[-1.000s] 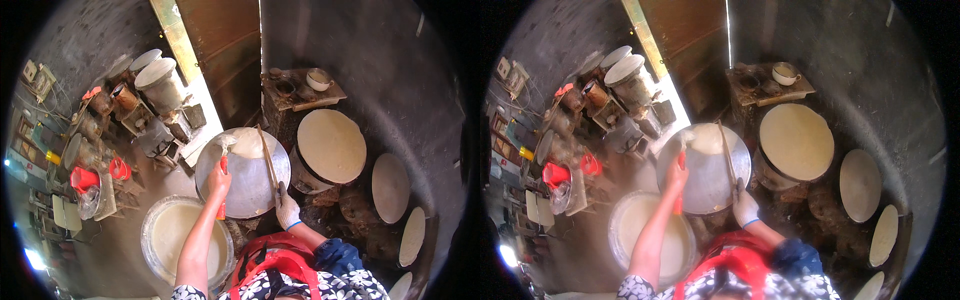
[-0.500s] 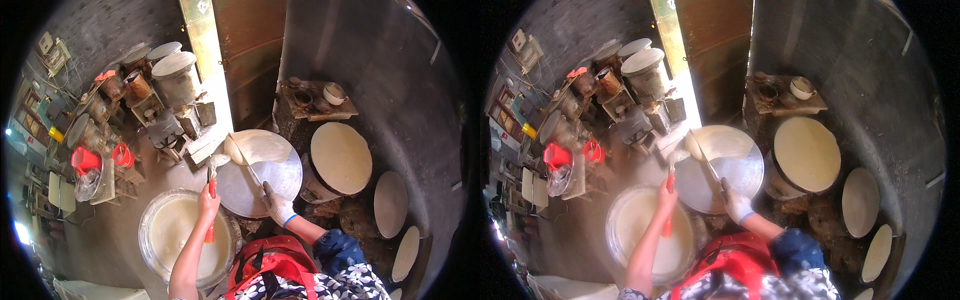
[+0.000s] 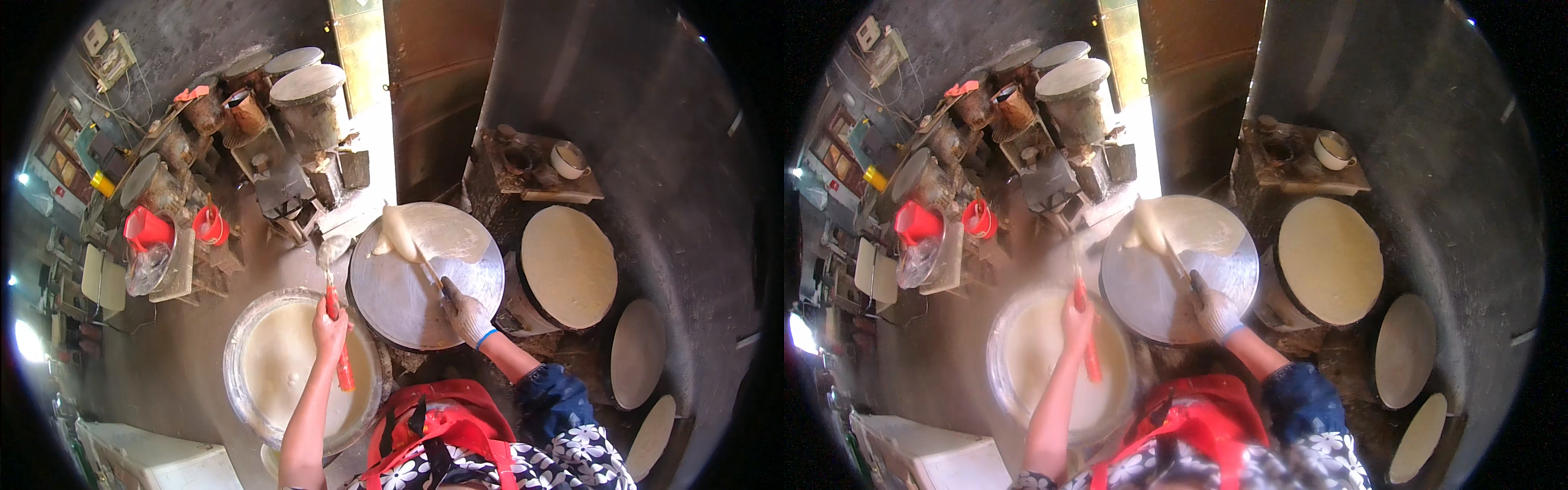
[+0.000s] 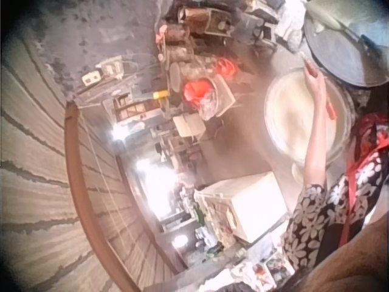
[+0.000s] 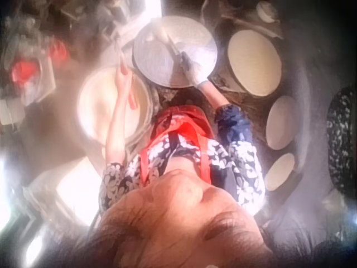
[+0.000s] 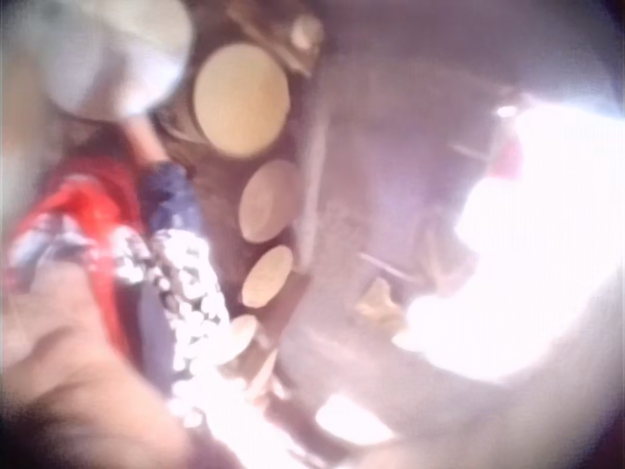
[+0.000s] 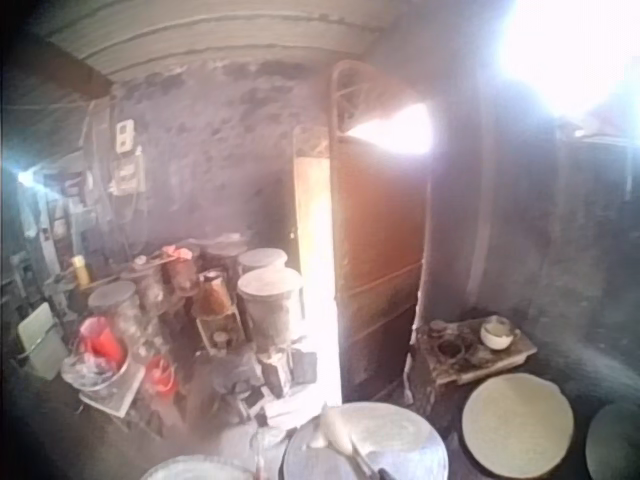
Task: The person scoops batter from a large container and pours it onto several hot griddles, spreading it into thin circles with a wooden spreader. They flip the crepes and remove cooked ones, repeating the process continuously.
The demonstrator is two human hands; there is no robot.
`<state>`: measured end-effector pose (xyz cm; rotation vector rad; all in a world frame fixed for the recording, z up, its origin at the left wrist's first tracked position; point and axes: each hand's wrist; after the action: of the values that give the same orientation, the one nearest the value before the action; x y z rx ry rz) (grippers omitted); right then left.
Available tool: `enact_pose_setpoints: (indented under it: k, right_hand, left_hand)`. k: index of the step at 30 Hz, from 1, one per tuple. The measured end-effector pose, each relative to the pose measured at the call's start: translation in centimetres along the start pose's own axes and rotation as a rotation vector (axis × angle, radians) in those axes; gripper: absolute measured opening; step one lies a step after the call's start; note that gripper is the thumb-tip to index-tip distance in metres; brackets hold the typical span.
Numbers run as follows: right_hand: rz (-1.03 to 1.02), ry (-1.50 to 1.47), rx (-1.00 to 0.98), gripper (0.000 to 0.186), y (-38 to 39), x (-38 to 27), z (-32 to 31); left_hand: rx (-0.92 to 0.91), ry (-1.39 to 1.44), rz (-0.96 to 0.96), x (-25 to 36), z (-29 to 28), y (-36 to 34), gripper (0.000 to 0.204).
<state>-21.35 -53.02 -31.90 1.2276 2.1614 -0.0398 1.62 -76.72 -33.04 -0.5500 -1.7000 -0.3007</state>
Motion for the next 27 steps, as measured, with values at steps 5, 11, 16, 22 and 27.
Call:
enact_pose_setpoints:
  k: [5,11,16,22,27]
  right_hand:
    - [-0.202,0.205,-0.033,0.057,4.7,1.7,-4.9]
    - [-0.018,0.034,0.165,0.060,5.0,4.9,-1.7]
    - [-0.123,0.121,-0.068,0.061,4.5,2.6,-0.6]
    - [-0.168,0.378,-0.035,0.060,1.0,2.4,-5.6]
    - [-0.271,0.310,0.145,0.050,-7.0,0.5,-3.6]
  left_hand:
    - [-0.009,0.109,0.011,-1.3,4.1,-3.4,0.043]
    - [-0.173,-0.465,0.217,-0.2,7.2,-4.7,0.049]
    - [-0.198,-0.663,0.262,-0.6,4.9,-1.4,0.057]
    - [-0.187,-0.742,0.212,1.0,1.0,4.6,0.063]
    - [-0.099,-0.750,0.223,2.0,1.8,6.4,0.055]
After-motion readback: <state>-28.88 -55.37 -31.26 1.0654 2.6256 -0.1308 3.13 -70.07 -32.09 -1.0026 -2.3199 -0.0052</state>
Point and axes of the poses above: each hand's wrist, its own y-axis away from the middle knuckle, its own z-axis out of the palm, x = y × z, and after that the axes turned 15 degrees about z, right-handed
